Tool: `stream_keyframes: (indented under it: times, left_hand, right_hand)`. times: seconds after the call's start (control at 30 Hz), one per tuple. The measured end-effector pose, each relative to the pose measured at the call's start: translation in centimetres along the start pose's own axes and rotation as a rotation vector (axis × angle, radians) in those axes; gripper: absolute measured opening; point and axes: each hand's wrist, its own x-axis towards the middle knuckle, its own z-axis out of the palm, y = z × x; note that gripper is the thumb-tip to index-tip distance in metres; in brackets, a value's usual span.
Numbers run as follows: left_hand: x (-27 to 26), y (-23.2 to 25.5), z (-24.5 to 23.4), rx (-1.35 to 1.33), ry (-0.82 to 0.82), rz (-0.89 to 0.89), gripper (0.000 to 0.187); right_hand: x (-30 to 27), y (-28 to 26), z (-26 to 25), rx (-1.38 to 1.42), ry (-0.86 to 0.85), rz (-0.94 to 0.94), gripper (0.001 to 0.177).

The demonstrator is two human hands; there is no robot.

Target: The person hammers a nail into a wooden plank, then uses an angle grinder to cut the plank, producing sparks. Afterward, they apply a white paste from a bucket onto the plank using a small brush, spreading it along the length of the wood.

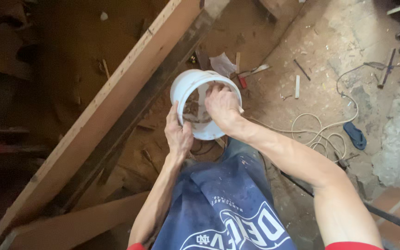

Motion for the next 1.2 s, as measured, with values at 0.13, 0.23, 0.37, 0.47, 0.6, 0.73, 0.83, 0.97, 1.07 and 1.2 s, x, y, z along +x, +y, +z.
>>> stream_keyframes:
  times: [0.13, 0.23, 0.37, 0.47, 0.6, 0.73, 0.83, 0.97, 1.07, 1.2]
  left_hand:
    - [1.9, 0.3, 2.4, 0.025, 0.080, 0.112, 0.062]
    - [3.7, 0.7, 4.6, 0.041, 0.095, 0.142, 0.060]
    - [6.7, 1.4, 8.3, 0.097, 0.120, 0.260, 0.062]
    - [9.8, 2.8, 12.8, 0.140, 0.140, 0.230, 0.062]
    - [16.6, 5.5, 20.4, 0.209, 0.227, 0.151, 0.060]
    - [23.6, 9.4, 27.9, 0.131, 0.394, 0.002, 0.056]
    - [28.6, 12.1, 32.6, -0.030, 0.486, -0.219, 0.054]
    - [36.3, 14.3, 37.1, -0.155, 0.633, -0.488, 0.051]
    - [41.4, 14.6, 39.5, -0.184, 0.724, -0.509, 0.057]
    - [46.2, 14.1, 41.4, -0.280, 0.782, -0.527, 0.060]
  right_hand:
    - [3.9, 2.7, 3.0, -0.138, 0.072, -0.094, 0.023]
    - [5.6, 6.0, 6.5, -0.052, -0.026, -0.228, 0.017]
    - [8.2, 10.5, 10.7, 0.203, -0.130, -0.286, 0.017]
    - [11.5, 14.4, 12.0, 0.398, -0.221, -0.337, 0.026]
    - [17.4, 22.7, 10.3, 0.674, -0.331, -0.276, 0.029]
    - [19.8, 34.2, 6.0, 0.667, -0.189, -0.067, 0.032]
    - [22.2, 41.8, 3.0, 0.950, 0.159, -0.194, 0.025]
    - [26.6, 47.1, 0.8, 1.188, -0.005, -0.064, 0.030]
    - [29.3, 47.7, 1.1, 1.389, 0.021, -0.083, 0.031]
    - [31.8, 47.7, 2.0, 1.510, 0.017, -0.101, 0.030]
